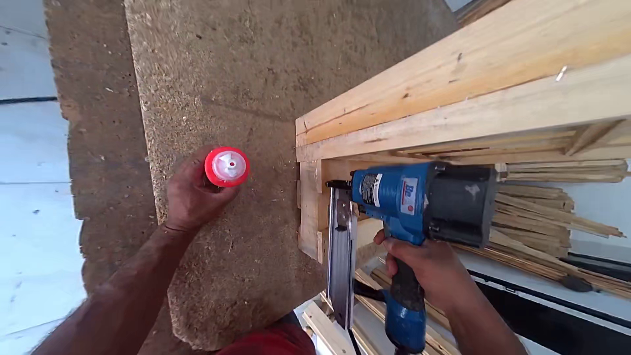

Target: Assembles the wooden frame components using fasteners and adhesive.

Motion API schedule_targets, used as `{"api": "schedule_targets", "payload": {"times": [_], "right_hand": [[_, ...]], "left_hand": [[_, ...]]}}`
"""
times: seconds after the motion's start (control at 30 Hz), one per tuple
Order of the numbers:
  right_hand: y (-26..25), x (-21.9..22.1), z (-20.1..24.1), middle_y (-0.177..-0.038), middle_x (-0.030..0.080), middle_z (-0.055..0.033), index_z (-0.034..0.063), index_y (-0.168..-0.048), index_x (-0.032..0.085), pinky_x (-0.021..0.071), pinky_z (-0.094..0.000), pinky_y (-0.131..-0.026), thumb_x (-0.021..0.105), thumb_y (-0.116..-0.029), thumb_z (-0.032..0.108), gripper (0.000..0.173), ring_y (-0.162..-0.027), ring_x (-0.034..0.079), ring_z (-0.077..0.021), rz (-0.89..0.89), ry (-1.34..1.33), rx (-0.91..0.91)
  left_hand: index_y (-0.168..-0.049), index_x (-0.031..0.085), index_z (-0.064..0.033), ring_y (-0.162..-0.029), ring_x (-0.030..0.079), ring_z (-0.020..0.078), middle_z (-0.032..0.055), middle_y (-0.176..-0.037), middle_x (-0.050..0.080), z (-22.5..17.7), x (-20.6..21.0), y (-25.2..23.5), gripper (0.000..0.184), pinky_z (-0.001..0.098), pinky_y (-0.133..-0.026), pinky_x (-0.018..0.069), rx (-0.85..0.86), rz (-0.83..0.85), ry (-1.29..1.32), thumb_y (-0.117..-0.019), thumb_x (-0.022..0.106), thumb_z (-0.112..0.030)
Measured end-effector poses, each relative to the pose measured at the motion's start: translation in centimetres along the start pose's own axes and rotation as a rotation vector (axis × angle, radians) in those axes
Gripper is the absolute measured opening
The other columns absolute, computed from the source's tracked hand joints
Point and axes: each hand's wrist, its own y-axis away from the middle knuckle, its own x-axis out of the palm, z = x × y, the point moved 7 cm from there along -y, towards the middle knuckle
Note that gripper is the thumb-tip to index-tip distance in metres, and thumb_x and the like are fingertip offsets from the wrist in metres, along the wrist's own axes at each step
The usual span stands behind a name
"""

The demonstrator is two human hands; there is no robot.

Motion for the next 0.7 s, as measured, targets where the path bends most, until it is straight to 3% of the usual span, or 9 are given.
{"api": "schedule_targets", "payload": {"times": [0.1, 0.23, 0.27, 0.37, 0.43, 0.5, 0.57, 0.67, 0.7], "right_hand": [[0.4, 0.4, -1.0, -0.104, 0.075, -0.018, 0.0052, -0.124, 0.068, 0.0598, -0.0309, -0.056, 0.062, -0.0941, 0.006, 0.03, -0.058, 0.068, -0.0205, 0.012, -0.08, 0.003], [0.2, 0.3, -1.5, -0.089, 0.072, -0.0163, 0.0035, -0.108, 0.07, 0.0601, -0.0341, -0.056, 0.064, -0.0959, 0.01, 0.015, -0.057, 0.065, -0.0224, -0.009, -0.062, 0.017], [0.4, 0.3, -1.7, -0.088, 0.072, -0.0162, 0.004, -0.108, 0.07, 0.0605, -0.0351, -0.057, 0.065, -0.0966, 0.011, 0.014, -0.058, 0.066, -0.0232, -0.003, -0.049, 0.015], [1.9, 1.3, -1.9, -0.094, 0.075, -0.0137, 0.0068, -0.118, 0.07, 0.0613, -0.0362, -0.058, 0.065, -0.0935, 0.012, 0.025, -0.061, 0.069, -0.0229, 0.027, -0.055, -0.098], [3.9, 2.8, -2.2, -0.094, 0.076, -0.0104, 0.0074, -0.117, 0.07, 0.0615, -0.0352, -0.058, 0.069, -0.093, 0.014, 0.025, -0.063, 0.069, -0.0206, 0.069, -0.082, -0.164], [5.1, 4.6, -2.1, -0.08, 0.073, -0.0053, 0.0092, -0.109, 0.072, 0.0615, -0.0341, -0.058, 0.073, -0.0917, 0.017, 0.019, -0.061, 0.069, -0.0184, 0.125, -0.048, -0.184], [4.1, 6.9, -1.8, -0.073, 0.07, -0.0014, 0.0121, -0.102, 0.071, 0.0614, -0.0331, -0.06, 0.071, -0.0937, 0.024, 0.015, -0.061, 0.069, -0.0151, 0.217, 0.076, -0.174], [1.8, 10.7, -1.0, -0.08, 0.07, -0.0007, 0.014, -0.105, 0.07, 0.0601, -0.0353, -0.067, 0.067, -0.0951, 0.031, 0.02, -0.069, 0.069, -0.0124, 0.213, 0.281, -0.214], [1.4, 11.8, -0.5, -0.088, 0.07, -0.0022, 0.0135, -0.111, 0.069, 0.0592, -0.0379, -0.074, 0.067, -0.0949, 0.032, 0.024, -0.078, 0.069, -0.0136, 0.175, 0.318, -0.253]], "left_hand": [[-0.134, 0.06, -0.0006, -0.119, 0.066, 0.0302, 0.0217, -0.131, 0.065, -0.4, 0.2, -3.6, 0.072, 0.0511, -0.102, 0.0541, 0.017, -0.033, 0.015, -0.0785, 0.084, -0.04], [-0.139, 0.06, -0.0072, -0.132, 0.058, 0.0284, 0.0165, -0.147, 0.056, 0.8, 1.8, -10.9, 0.069, 0.0492, -0.109, 0.0502, 0.061, -0.017, -0.049, -0.0818, 0.081, -0.04], [-0.139, 0.059, -0.0083, -0.131, 0.059, 0.0281, 0.0153, -0.146, 0.057, 1.0, 2.1, -12.2, 0.069, 0.0508, -0.109, 0.0495, 0.024, 0.007, -0.071, -0.0823, 0.08, -0.041], [-0.137, 0.06, -0.0108, -0.111, 0.069, 0.0303, 0.0168, -0.122, 0.069, 1.2, 2.5, -14.4, 0.068, 0.0596, -0.097, 0.0539, -0.109, 0.11, -0.09, -0.0817, 0.08, -0.045], [-0.135, 0.061, -0.0119, -0.106, 0.071, 0.0339, 0.0182, -0.115, 0.071, 1.6, 2.0, -14.4, 0.066, 0.0644, -0.095, 0.0532, -0.169, 0.208, -0.121, -0.0814, 0.083, -0.044], [-0.13, 0.065, -0.0125, -0.105, 0.071, 0.0368, 0.0184, -0.112, 0.073, 1.8, 1.1, -13.4, 0.059, 0.068, -0.094, 0.0518, -0.222, 0.281, -0.194, -0.0823, 0.085, -0.042], [-0.133, 0.063, -0.0125, -0.108, 0.069, 0.0432, 0.0214, -0.114, 0.072, 1.5, 0.0, -12.2, 0.058, 0.0736, -0.095, 0.0481, -0.27, 0.304, -0.288, -0.0865, 0.082, -0.041], [-0.154, 0.044, -0.0134, -0.121, 0.062, 0.0483, 0.0238, -0.136, 0.063, -0.2, -2.8, -9.1, 0.072, 0.0747, -0.101, 0.0447, -0.342, 0.326, -0.37, -0.0947, 0.074, -0.039], [-0.149, 0.05, -0.0084, -0.113, 0.065, 0.0478, 0.025, -0.129, 0.066, -1.4, -3.9, -7.0, 0.062, 0.0739, -0.096, 0.0477, -0.362, 0.347, -0.343, -0.0975, 0.07, -0.037]]}}
